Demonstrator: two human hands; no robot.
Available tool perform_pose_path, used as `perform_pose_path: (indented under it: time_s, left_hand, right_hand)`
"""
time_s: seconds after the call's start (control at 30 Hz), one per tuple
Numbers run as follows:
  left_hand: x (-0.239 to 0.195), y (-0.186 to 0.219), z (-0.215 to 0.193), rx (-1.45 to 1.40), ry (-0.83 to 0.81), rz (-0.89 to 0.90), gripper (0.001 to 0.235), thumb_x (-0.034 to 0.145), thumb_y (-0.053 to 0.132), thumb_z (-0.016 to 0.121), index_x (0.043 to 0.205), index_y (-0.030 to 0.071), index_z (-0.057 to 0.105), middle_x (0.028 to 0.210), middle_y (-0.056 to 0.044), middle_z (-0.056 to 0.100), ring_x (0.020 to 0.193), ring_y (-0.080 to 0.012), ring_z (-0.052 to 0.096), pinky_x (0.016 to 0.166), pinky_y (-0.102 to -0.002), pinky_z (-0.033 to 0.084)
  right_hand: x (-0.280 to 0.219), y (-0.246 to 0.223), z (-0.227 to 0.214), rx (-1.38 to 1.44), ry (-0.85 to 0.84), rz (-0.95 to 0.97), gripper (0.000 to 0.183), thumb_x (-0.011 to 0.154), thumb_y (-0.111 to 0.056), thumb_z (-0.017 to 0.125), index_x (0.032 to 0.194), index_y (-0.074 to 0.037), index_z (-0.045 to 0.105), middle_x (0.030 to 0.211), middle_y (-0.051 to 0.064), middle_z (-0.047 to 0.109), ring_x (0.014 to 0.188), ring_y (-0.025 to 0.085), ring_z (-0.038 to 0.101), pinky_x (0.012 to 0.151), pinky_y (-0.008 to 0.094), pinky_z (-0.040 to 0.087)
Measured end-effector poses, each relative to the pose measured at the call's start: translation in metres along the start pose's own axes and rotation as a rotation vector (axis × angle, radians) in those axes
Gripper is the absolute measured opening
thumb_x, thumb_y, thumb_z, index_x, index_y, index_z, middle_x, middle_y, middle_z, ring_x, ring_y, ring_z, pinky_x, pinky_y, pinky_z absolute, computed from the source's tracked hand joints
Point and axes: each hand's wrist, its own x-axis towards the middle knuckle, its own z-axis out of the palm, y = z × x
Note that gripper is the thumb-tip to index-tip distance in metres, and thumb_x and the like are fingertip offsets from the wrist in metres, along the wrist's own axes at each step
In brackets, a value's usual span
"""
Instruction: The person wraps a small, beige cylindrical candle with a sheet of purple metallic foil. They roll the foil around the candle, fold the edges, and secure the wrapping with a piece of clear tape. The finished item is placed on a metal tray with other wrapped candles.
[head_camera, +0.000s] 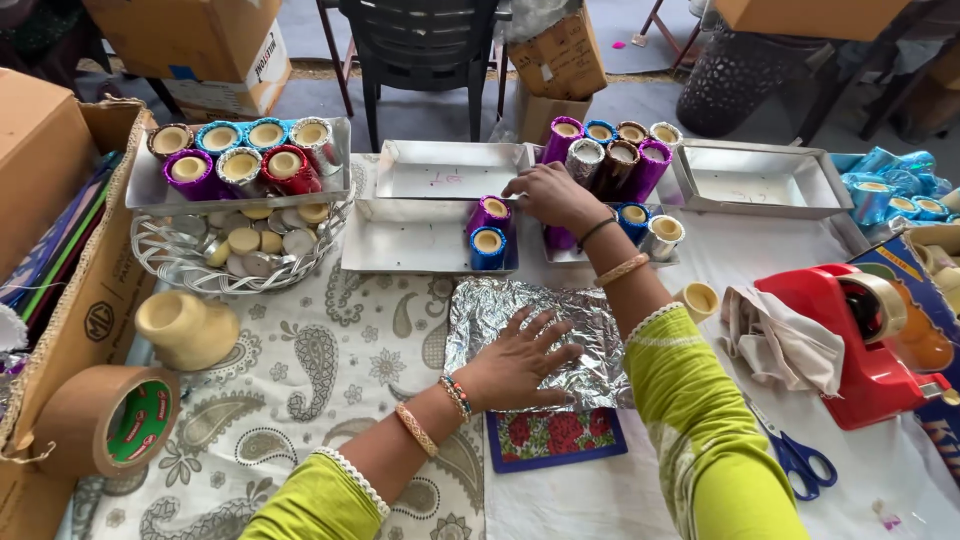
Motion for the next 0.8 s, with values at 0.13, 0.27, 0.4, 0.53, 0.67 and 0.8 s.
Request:
perform_pose_path:
  time_s: [0.13, 0.27, 0.4, 0.53, 0.67, 0.8]
  left_hand:
    - [0.0, 0.002, -0.004, -0.019, -0.061, -0.031, 0.075, 0.093, 0.066, 0.05, 0.152, 0.02, 0.043, 0.16, -0.015, 0.033, 0.151, -0.038, 0.023, 0.123, -0.058, 0.009]
    - [0.001, 0.0, 0.003, 0.0, -0.055, -0.027, 0.079, 0.094, 0.068, 0.048, 0.155, 0.019, 0.039, 0.162, -0.015, 0.029, 0.152, -0.0383, 0.02, 0.123, -0.058, 0.006]
    - [0.0, -0.003, 0.01, 0.02, -0.029, -0.014, 0.076, 0.094, 0.068, 0.048, 0.154, 0.02, 0.04, 0.162, -0.015, 0.031, 0.152, -0.0379, 0.02, 0.124, -0.057, 0.005]
    - [0.001, 0.0, 0.002, 0.013, -0.035, -0.012, 0.076, 0.094, 0.066, 0.048, 0.154, 0.02, 0.041, 0.162, -0.015, 0.032, 0.151, -0.0374, 0.021, 0.123, -0.057, 0.006]
    - [0.002, 0.001, 0.0, 0.006, -0.075, -0.031, 0.076, 0.094, 0.066, 0.048, 0.153, 0.019, 0.04, 0.16, -0.016, 0.032, 0.151, -0.0381, 0.02, 0.123, -0.058, 0.007]
    - [0.001, 0.0, 0.005, 0.041, -0.042, -0.022, 0.074, 0.094, 0.064, 0.05, 0.152, 0.019, 0.041, 0.158, -0.016, 0.033, 0.151, -0.0381, 0.022, 0.123, -0.06, 0.008]
  right_hand:
    - [0.013, 0.022, 0.029, 0.015, -0.039, 0.039, 0.027, 0.104, -0.019, 0.058, 0.129, -0.015, 0.068, 0.13, 0.006, 0.066, 0.125, 0.027, 0.059, 0.107, 0.047, 0.045]
    - [0.004, 0.026, 0.031, 0.123, 0.089, -0.126, 0.032, 0.094, -0.015, 0.065, 0.126, -0.012, 0.068, 0.129, 0.011, 0.06, 0.126, 0.033, 0.052, 0.107, 0.046, 0.042]
    - [-0.018, 0.014, 0.0, 0.475, 0.267, -0.094, 0.025, 0.103, -0.008, 0.056, 0.124, -0.011, 0.07, 0.119, 0.012, 0.063, 0.115, 0.025, 0.06, 0.104, 0.038, 0.05]
    - [-0.038, 0.023, -0.026, 0.584, 0.488, -0.082, 0.015, 0.104, -0.008, 0.06, 0.115, -0.007, 0.07, 0.112, 0.009, 0.07, 0.105, 0.019, 0.068, 0.093, 0.034, 0.056]
    - [-0.053, 0.009, -0.029, 0.575, 0.398, -0.11, 0.017, 0.102, -0.006, 0.062, 0.115, -0.007, 0.071, 0.107, 0.008, 0.071, 0.096, 0.022, 0.068, 0.083, 0.035, 0.057]
    - [-0.057, -0.027, -0.024, 0.418, 0.217, -0.097, 0.029, 0.102, -0.008, 0.062, 0.13, -0.014, 0.064, 0.125, 0.01, 0.063, 0.107, 0.023, 0.068, 0.095, 0.035, 0.059]
